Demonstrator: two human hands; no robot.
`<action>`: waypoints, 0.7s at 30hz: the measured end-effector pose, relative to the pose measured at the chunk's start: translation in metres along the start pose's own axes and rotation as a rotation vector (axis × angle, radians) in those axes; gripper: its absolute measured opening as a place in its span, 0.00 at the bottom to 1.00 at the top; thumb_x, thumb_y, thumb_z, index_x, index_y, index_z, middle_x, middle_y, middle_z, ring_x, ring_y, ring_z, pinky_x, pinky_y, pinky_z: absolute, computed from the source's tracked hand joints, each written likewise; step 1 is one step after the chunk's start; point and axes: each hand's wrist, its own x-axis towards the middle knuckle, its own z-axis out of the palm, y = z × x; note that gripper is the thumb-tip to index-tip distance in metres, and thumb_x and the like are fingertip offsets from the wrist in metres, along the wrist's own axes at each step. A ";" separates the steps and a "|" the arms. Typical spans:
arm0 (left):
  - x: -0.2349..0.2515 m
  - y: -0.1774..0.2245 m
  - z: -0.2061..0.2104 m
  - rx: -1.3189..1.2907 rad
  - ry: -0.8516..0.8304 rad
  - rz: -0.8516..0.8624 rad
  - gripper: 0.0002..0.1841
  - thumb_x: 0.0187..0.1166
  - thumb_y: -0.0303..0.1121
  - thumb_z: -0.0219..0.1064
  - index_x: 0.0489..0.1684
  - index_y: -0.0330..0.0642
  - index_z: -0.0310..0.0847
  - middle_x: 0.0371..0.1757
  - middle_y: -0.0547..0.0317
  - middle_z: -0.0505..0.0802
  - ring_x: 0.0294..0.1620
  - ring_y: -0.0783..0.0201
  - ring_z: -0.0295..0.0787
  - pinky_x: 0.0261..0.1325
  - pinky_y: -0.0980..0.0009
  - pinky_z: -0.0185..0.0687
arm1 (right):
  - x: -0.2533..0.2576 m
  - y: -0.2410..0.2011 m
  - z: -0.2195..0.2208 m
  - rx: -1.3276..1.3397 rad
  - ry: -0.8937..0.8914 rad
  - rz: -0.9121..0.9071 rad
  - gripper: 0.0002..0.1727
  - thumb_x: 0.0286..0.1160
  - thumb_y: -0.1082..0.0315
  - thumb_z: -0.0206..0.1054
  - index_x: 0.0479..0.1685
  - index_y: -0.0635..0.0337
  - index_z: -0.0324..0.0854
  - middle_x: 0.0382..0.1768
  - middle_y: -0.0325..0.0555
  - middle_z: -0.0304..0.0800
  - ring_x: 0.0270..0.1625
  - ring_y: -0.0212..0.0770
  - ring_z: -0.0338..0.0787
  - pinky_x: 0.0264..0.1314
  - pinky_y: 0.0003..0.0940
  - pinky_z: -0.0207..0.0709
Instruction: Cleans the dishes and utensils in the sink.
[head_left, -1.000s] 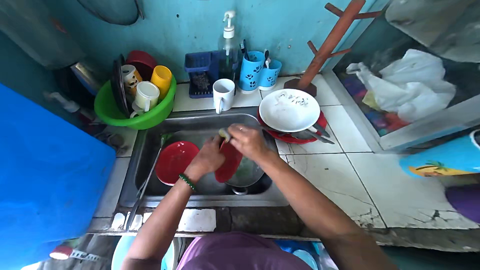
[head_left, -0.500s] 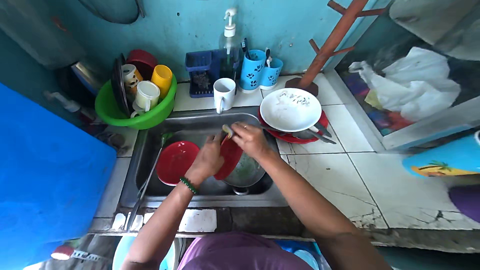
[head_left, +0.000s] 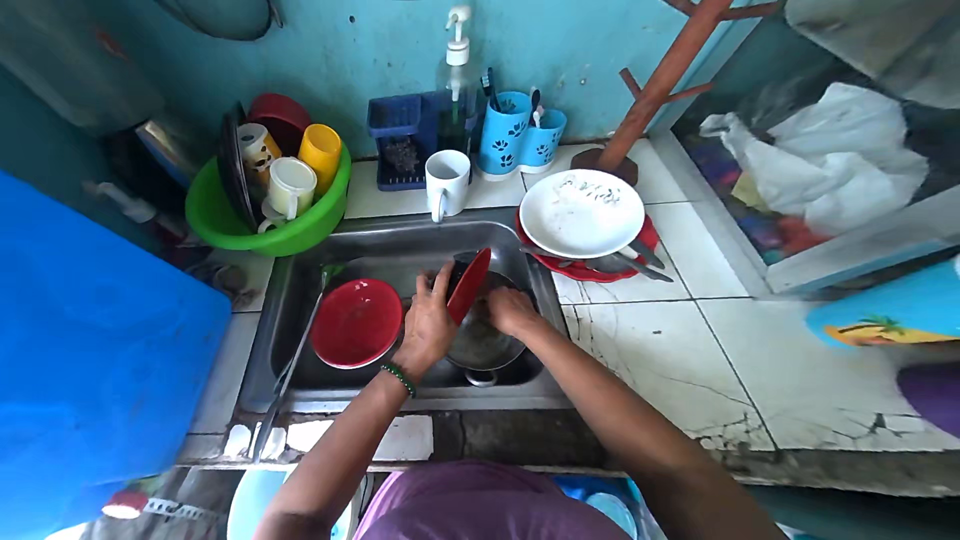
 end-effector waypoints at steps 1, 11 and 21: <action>0.002 0.004 0.002 0.040 -0.057 -0.057 0.45 0.73 0.18 0.65 0.94 0.58 0.54 0.85 0.34 0.66 0.63 0.36 0.86 0.60 0.44 0.85 | -0.003 -0.002 0.001 -0.104 -0.027 -0.004 0.24 0.81 0.74 0.63 0.77 0.65 0.74 0.68 0.70 0.83 0.73 0.71 0.81 0.71 0.69 0.72; 0.001 -0.022 0.010 -0.334 0.008 -0.235 0.35 0.80 0.22 0.61 0.91 0.43 0.58 0.79 0.30 0.75 0.77 0.38 0.77 0.75 0.45 0.75 | -0.011 -0.009 0.004 0.091 0.032 -0.168 0.19 0.82 0.76 0.62 0.70 0.65 0.81 0.79 0.67 0.69 0.72 0.66 0.82 0.74 0.61 0.75; 0.002 -0.015 0.008 -0.618 -0.004 -0.324 0.29 0.96 0.51 0.39 0.89 0.48 0.62 0.70 0.34 0.84 0.66 0.43 0.85 0.65 0.43 0.81 | -0.018 -0.052 0.036 0.832 0.350 -0.609 0.20 0.88 0.70 0.56 0.72 0.74 0.72 0.65 0.63 0.82 0.69 0.47 0.84 0.76 0.40 0.76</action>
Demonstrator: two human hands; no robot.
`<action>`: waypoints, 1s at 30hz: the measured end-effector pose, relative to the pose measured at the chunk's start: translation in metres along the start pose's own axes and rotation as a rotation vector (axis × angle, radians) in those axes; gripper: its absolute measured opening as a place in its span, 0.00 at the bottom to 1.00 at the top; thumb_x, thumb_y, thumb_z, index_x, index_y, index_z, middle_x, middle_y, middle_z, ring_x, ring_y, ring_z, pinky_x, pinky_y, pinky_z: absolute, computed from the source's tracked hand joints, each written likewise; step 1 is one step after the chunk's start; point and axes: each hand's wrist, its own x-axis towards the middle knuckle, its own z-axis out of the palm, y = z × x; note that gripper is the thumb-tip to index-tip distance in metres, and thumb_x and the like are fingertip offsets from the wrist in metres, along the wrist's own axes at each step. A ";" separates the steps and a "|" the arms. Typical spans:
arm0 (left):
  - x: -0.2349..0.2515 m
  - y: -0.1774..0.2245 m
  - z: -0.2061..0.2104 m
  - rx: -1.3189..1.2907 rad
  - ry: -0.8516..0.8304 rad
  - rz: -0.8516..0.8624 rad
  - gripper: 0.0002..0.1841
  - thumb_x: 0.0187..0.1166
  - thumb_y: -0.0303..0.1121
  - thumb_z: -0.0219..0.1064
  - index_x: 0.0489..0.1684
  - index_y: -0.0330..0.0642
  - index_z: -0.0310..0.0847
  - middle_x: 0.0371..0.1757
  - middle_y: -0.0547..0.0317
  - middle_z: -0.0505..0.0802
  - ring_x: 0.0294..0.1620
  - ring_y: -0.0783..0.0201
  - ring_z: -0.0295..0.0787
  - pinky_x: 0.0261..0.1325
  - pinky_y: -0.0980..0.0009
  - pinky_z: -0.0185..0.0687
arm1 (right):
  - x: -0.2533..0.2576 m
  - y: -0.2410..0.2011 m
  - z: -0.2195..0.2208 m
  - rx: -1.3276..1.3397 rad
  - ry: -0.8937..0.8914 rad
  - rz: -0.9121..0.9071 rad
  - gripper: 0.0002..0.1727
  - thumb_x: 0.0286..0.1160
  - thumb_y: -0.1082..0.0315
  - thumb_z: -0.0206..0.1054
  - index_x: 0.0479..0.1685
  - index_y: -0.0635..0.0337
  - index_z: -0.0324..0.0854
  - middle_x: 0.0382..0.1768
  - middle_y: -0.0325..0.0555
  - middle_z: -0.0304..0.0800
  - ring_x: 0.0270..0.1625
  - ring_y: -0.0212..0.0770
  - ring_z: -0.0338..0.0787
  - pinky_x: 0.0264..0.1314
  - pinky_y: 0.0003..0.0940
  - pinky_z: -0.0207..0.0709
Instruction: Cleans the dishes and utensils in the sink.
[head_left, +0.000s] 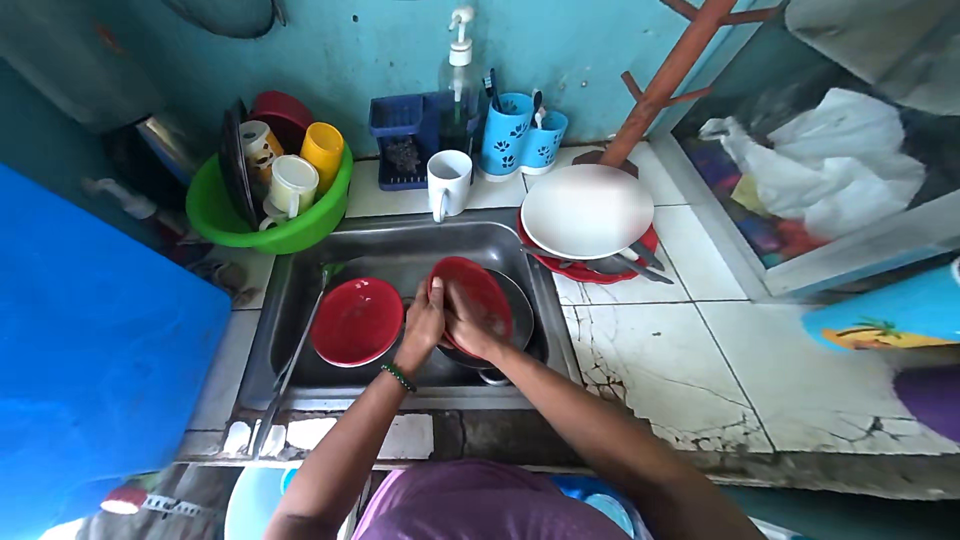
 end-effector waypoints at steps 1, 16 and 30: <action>0.004 -0.001 -0.005 0.015 0.009 0.025 0.29 0.96 0.51 0.38 0.89 0.46 0.61 0.72 0.33 0.83 0.70 0.42 0.82 0.70 0.42 0.77 | -0.004 -0.002 -0.002 0.039 -0.117 0.012 0.20 0.89 0.70 0.52 0.72 0.73 0.72 0.63 0.60 0.83 0.66 0.42 0.85 0.73 0.37 0.78; 0.007 0.003 -0.007 -0.042 -0.064 -0.021 0.30 0.95 0.55 0.36 0.90 0.52 0.58 0.66 0.34 0.85 0.57 0.43 0.88 0.52 0.46 0.86 | -0.005 -0.001 -0.008 -0.007 -0.144 -0.036 0.22 0.87 0.72 0.53 0.75 0.75 0.69 0.70 0.64 0.79 0.74 0.46 0.81 0.80 0.39 0.73; 0.002 0.010 -0.005 -0.042 -0.206 -0.056 0.30 0.95 0.56 0.35 0.93 0.57 0.54 0.67 0.34 0.84 0.49 0.44 0.91 0.39 0.51 0.90 | 0.012 0.022 -0.010 -0.355 0.300 -0.318 0.17 0.76 0.78 0.66 0.61 0.79 0.79 0.69 0.75 0.77 0.73 0.64 0.81 0.76 0.49 0.77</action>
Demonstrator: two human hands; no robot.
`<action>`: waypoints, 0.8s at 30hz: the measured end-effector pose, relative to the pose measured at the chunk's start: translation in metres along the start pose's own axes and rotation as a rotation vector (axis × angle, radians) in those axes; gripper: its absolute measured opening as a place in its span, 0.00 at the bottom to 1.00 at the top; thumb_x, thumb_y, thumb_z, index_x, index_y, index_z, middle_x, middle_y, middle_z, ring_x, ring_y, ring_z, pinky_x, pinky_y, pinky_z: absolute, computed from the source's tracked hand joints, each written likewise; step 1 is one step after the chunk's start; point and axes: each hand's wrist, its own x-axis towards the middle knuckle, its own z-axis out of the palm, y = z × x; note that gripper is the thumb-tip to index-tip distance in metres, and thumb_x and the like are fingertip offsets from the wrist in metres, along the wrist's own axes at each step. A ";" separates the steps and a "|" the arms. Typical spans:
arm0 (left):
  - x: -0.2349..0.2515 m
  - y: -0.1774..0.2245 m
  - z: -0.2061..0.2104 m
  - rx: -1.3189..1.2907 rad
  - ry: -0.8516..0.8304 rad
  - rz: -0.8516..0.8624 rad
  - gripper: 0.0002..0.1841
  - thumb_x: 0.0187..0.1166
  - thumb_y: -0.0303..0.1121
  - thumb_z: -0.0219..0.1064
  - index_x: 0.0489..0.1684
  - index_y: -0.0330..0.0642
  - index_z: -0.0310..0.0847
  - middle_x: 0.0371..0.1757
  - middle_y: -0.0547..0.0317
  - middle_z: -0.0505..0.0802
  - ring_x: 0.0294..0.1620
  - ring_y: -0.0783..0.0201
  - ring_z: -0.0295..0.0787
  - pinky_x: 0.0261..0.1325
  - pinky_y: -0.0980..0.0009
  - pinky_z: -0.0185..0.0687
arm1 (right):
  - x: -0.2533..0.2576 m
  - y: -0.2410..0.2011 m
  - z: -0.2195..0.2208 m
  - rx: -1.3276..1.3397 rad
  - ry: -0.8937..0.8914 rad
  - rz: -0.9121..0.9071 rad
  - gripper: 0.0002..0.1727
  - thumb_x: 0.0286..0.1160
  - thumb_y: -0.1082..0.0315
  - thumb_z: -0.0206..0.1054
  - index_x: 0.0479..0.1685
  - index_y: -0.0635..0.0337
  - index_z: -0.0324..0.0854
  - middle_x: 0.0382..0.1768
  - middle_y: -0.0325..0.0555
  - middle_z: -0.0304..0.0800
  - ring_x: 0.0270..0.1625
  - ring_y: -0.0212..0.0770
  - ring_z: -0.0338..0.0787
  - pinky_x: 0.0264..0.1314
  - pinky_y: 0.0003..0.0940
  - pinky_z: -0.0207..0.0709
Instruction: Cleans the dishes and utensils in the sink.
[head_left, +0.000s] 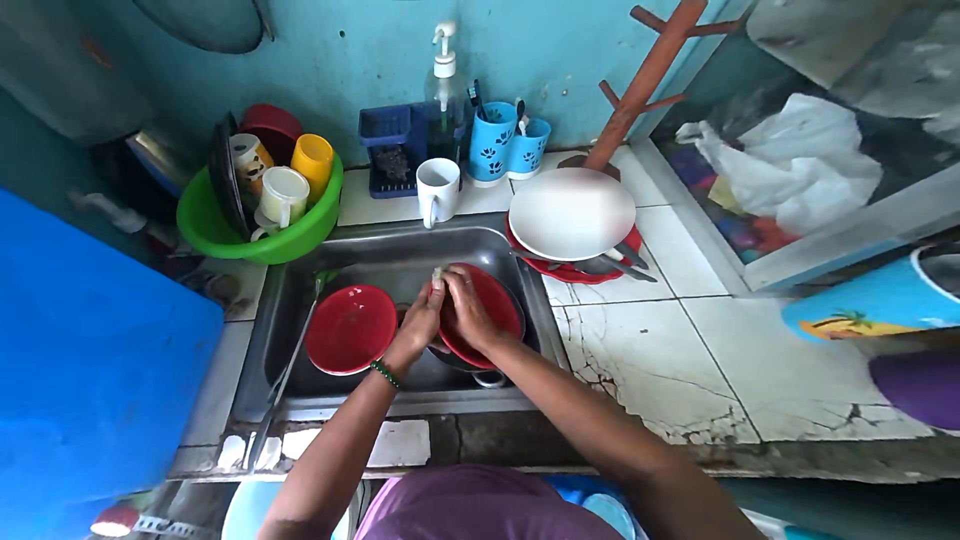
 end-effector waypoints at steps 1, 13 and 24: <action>-0.001 0.002 -0.001 0.028 -0.003 0.001 0.31 0.95 0.57 0.35 0.94 0.57 0.52 0.67 0.33 0.84 0.49 0.44 0.91 0.40 0.50 0.90 | 0.001 -0.002 -0.001 0.019 0.014 -0.058 0.17 0.75 0.79 0.66 0.60 0.79 0.79 0.70 0.74 0.77 0.73 0.63 0.82 0.76 0.48 0.77; -0.024 0.008 -0.009 0.293 0.074 0.332 0.40 0.79 0.26 0.61 0.95 0.53 0.49 0.81 0.33 0.72 0.79 0.42 0.73 0.76 0.45 0.72 | 0.055 0.005 -0.072 -0.219 -0.121 0.283 0.15 0.70 0.69 0.77 0.45 0.76 0.87 0.44 0.70 0.92 0.53 0.68 0.92 0.62 0.66 0.80; -0.027 0.031 -0.017 0.534 0.013 0.331 0.41 0.76 0.20 0.64 0.93 0.46 0.54 0.80 0.33 0.73 0.74 0.41 0.78 0.72 0.44 0.78 | 0.049 0.007 -0.077 -0.229 0.029 -0.043 0.11 0.67 0.71 0.77 0.33 0.75 0.88 0.32 0.65 0.92 0.38 0.62 0.94 0.48 0.61 0.84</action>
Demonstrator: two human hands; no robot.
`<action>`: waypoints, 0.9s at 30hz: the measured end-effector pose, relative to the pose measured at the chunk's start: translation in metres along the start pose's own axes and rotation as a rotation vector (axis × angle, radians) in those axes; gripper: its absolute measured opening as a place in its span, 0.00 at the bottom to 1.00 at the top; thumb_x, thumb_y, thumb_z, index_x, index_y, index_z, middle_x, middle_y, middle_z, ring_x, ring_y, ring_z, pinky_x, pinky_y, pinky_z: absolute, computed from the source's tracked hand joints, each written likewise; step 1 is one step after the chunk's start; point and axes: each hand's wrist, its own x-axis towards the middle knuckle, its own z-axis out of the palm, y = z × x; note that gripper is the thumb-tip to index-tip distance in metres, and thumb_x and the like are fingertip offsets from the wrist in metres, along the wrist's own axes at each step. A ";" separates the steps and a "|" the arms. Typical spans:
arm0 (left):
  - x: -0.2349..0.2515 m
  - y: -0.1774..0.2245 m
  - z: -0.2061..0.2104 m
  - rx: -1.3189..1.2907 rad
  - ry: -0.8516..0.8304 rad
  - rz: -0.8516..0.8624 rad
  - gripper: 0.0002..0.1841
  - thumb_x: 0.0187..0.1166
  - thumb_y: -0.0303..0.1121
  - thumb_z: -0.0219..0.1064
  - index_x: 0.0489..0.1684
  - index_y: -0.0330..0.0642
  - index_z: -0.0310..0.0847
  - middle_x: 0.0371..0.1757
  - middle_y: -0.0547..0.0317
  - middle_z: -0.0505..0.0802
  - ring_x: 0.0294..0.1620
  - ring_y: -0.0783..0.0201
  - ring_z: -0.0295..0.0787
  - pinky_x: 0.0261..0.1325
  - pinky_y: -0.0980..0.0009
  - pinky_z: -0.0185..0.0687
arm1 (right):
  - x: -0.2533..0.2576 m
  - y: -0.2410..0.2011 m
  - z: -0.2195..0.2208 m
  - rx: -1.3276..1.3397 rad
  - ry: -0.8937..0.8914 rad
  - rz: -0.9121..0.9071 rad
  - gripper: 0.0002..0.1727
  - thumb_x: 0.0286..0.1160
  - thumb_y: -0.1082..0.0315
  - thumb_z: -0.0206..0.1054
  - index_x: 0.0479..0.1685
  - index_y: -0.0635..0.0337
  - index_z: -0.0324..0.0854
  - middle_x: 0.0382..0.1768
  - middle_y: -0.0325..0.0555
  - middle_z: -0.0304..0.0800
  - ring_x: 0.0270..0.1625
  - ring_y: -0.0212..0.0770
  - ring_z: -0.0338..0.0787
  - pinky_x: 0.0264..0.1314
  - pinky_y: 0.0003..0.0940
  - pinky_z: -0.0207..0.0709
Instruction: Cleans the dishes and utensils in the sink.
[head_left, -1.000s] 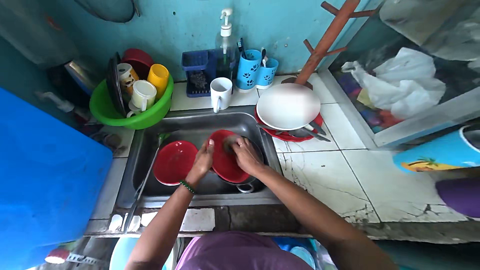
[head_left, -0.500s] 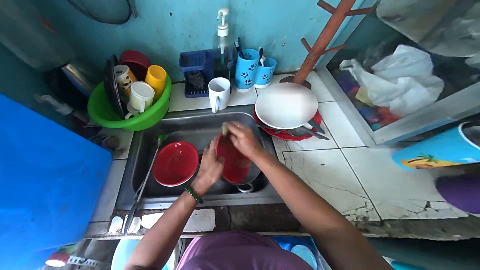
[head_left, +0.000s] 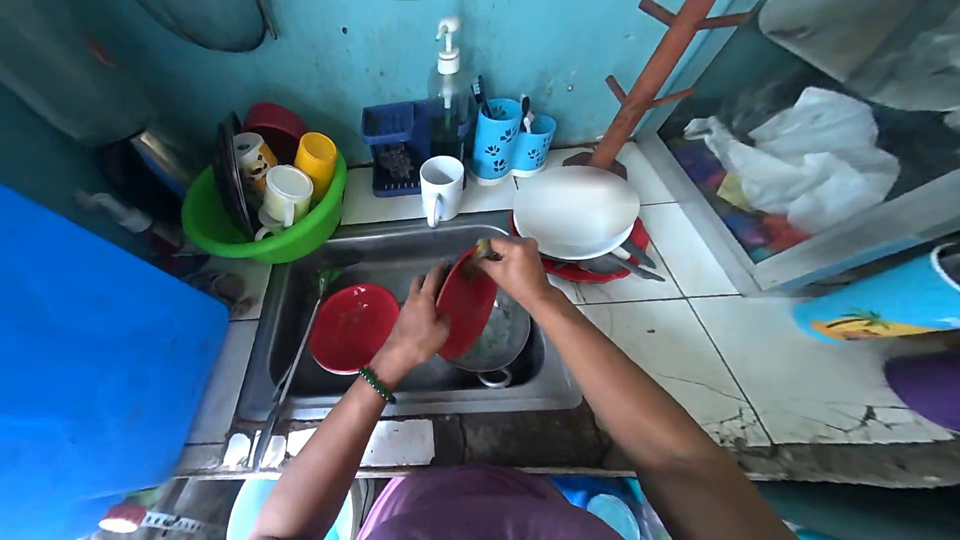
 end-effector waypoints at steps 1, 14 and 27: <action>0.003 0.004 -0.004 0.007 -0.045 -0.027 0.39 0.77 0.22 0.64 0.93 0.44 0.55 0.80 0.33 0.74 0.76 0.40 0.77 0.74 0.43 0.76 | -0.002 -0.008 0.000 -0.035 0.013 -0.129 0.08 0.66 0.73 0.76 0.33 0.73 0.88 0.33 0.63 0.93 0.38 0.60 0.95 0.46 0.58 0.87; 0.000 -0.017 0.030 -0.134 0.398 0.233 0.43 0.71 0.14 0.59 0.94 0.45 0.52 0.79 0.32 0.72 0.72 0.43 0.78 0.67 0.49 0.82 | -0.033 0.000 0.040 0.647 -0.068 1.042 0.20 0.79 0.55 0.73 0.43 0.68 0.85 0.21 0.45 0.85 0.14 0.31 0.79 0.19 0.28 0.78; 0.019 -0.034 0.062 0.064 0.136 -0.236 0.39 0.77 0.19 0.62 0.93 0.48 0.55 0.82 0.31 0.72 0.72 0.35 0.81 0.71 0.43 0.80 | -0.054 0.005 0.036 -0.117 -1.005 0.642 0.32 0.80 0.73 0.65 0.84 0.68 0.65 0.73 0.73 0.78 0.78 0.70 0.76 0.79 0.69 0.65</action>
